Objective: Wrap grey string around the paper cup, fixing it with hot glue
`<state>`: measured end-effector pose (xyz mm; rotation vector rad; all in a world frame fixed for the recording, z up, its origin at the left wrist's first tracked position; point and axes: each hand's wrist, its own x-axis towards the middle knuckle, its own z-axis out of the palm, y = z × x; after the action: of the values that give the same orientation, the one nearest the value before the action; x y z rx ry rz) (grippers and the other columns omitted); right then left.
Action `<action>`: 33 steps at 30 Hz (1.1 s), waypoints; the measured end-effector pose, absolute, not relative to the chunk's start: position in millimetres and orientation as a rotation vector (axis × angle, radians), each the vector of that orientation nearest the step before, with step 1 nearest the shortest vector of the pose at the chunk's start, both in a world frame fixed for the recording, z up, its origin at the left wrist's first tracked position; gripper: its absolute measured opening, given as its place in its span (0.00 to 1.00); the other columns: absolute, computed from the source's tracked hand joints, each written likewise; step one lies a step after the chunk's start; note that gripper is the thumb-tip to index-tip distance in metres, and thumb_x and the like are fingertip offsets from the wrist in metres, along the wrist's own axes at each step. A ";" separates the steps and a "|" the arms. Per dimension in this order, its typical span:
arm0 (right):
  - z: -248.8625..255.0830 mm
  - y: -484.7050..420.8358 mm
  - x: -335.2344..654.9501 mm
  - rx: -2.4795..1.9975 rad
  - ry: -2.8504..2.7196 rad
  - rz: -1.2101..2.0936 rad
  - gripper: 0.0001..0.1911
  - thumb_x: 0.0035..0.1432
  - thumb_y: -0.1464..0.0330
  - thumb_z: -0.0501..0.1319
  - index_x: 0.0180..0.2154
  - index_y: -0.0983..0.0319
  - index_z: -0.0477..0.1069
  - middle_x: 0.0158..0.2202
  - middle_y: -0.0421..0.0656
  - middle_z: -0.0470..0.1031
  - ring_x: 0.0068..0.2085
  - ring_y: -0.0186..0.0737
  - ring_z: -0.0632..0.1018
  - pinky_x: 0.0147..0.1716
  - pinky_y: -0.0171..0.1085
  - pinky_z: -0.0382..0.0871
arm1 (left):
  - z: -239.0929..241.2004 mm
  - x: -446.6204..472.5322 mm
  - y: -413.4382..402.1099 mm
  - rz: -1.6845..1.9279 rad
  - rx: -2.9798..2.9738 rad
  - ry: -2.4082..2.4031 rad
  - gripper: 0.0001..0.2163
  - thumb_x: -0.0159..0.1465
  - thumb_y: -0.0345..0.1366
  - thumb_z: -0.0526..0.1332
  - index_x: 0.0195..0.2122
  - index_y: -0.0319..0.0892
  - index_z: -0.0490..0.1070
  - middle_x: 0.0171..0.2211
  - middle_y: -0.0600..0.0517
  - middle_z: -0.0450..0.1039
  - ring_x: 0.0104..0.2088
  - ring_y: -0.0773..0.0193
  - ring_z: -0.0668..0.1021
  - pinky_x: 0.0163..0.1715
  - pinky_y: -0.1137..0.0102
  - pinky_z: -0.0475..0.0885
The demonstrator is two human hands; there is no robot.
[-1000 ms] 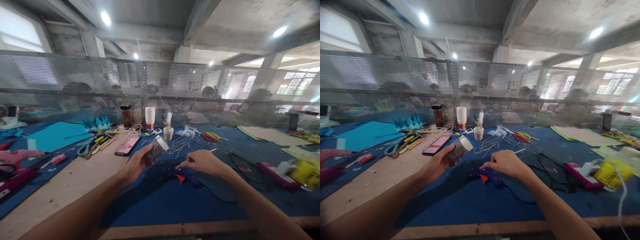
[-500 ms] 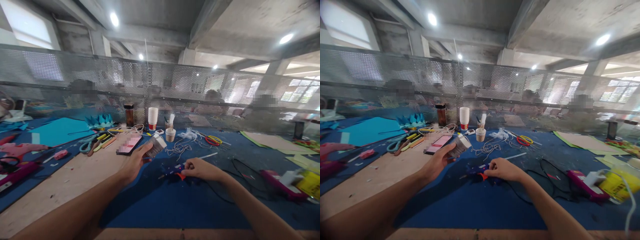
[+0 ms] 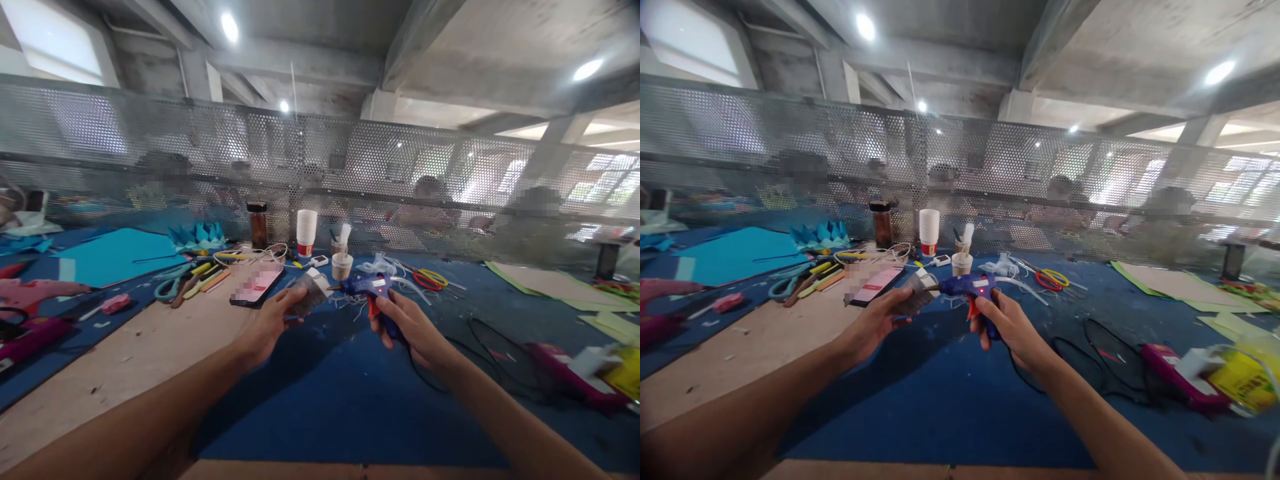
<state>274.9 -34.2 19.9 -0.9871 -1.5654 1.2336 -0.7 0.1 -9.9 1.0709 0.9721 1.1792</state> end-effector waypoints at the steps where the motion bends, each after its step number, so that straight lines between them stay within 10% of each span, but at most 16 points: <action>1: 20.7 -34.8 274.2 -0.990 -1.559 1.169 0.21 0.67 0.48 0.61 0.41 0.60 0.68 0.28 0.37 0.76 0.20 0.29 0.71 0.21 0.32 0.64 | -9.3 0.7 -0.9 1.176 1.078 0.981 0.22 0.59 0.53 0.71 0.49 0.44 0.79 0.50 0.44 0.80 0.47 0.53 0.78 0.41 0.64 0.71; 15: 19.3 -43.3 270.1 -1.149 -1.633 0.848 0.21 0.63 0.49 0.65 0.30 0.60 0.73 0.22 0.40 0.76 0.28 0.40 0.79 0.36 0.40 0.73 | -7.0 6.7 -8.2 1.164 1.153 0.972 0.22 0.60 0.52 0.70 0.50 0.44 0.78 0.51 0.44 0.79 0.50 0.51 0.77 0.43 0.63 0.72; 33: 2.1 -41.7 268.7 -1.358 -1.853 0.427 0.20 0.62 0.49 0.63 0.40 0.58 0.81 0.22 0.42 0.75 0.28 0.44 0.77 0.26 0.38 0.66 | -0.8 10.8 -13.6 1.144 1.247 1.060 0.25 0.59 0.54 0.69 0.50 0.41 0.78 0.49 0.41 0.80 0.45 0.51 0.79 0.40 0.62 0.71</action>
<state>268.7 -41.7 2.1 -1.3582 -1.8533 0.4274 10.8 -13.6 -0.8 1.2469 1.0596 1.1436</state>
